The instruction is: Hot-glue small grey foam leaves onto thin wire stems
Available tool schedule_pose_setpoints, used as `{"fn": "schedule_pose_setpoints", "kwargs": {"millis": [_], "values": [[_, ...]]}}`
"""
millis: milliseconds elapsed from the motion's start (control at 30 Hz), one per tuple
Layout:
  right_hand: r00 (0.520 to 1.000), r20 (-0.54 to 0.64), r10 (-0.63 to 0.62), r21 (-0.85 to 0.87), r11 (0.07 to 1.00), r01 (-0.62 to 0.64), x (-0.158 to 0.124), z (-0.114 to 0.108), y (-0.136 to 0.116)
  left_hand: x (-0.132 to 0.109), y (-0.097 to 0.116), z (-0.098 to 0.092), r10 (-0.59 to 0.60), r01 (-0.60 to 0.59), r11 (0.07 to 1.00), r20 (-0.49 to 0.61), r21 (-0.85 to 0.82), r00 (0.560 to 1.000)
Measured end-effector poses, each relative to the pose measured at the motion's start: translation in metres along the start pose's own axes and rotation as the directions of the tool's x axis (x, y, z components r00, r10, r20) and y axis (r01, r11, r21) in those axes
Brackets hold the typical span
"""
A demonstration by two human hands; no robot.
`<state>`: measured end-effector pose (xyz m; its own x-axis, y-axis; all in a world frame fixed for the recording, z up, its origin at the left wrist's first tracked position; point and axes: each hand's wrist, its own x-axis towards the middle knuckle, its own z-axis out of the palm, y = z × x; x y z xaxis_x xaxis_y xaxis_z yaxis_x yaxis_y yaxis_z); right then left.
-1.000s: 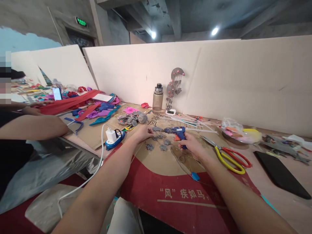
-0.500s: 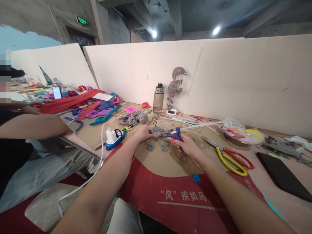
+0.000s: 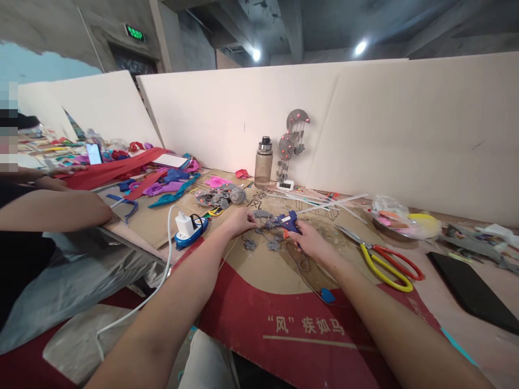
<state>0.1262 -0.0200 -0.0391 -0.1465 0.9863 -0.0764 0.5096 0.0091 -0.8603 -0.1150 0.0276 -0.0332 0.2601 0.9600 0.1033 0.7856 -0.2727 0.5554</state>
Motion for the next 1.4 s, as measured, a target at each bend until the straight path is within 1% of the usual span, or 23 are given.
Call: {"fn": "schedule_pose_setpoints", "kwargs": {"millis": [100,233,400,600,833,1000,1167,1300,1400], "values": [[1.0,-0.017,0.003,-0.054,0.999,-0.004,0.0,0.0,-0.002,0.001,-0.001,0.001,0.003,-0.003,1.0,-0.004,0.004,1.0],[0.998,-0.049,-0.03,-0.085,0.996,0.026,0.001,-0.001,0.002,0.001,-0.004,0.002,0.011,-0.011,1.0,-0.007,-0.012,1.0],[0.999,-0.052,-0.018,0.008,1.0,0.018,0.002,-0.001,0.008,0.002,-0.005,0.002,0.013,-0.012,0.999,0.013,-0.039,1.0],[0.999,-0.051,0.0,0.088,0.996,0.004,0.0,-0.001,0.004,0.0,-0.003,0.002,0.001,0.0,0.999,0.02,-0.033,1.0],[0.999,-0.026,-0.023,0.018,1.0,0.023,0.0,0.001,0.003,-0.004,0.002,0.0,-0.006,0.006,1.0,-0.006,-0.012,1.0],[0.998,-0.062,0.006,-0.032,0.999,-0.008,0.001,0.001,0.001,0.002,-0.005,0.005,0.001,-0.001,1.0,0.008,-0.017,1.0],[0.997,-0.059,0.053,0.013,0.999,-0.053,-0.001,0.0,0.0,0.005,-0.009,0.009,-0.005,0.005,1.0,0.001,-0.028,1.0],[0.998,-0.045,0.042,0.089,0.995,-0.038,-0.002,-0.001,0.003,0.004,-0.007,0.009,-0.01,0.009,0.999,-0.01,-0.036,1.0],[0.999,-0.035,0.033,0.103,0.994,-0.03,-0.002,-0.001,0.004,0.003,-0.007,0.008,-0.001,0.0,1.0,-0.012,-0.031,1.0]]}}
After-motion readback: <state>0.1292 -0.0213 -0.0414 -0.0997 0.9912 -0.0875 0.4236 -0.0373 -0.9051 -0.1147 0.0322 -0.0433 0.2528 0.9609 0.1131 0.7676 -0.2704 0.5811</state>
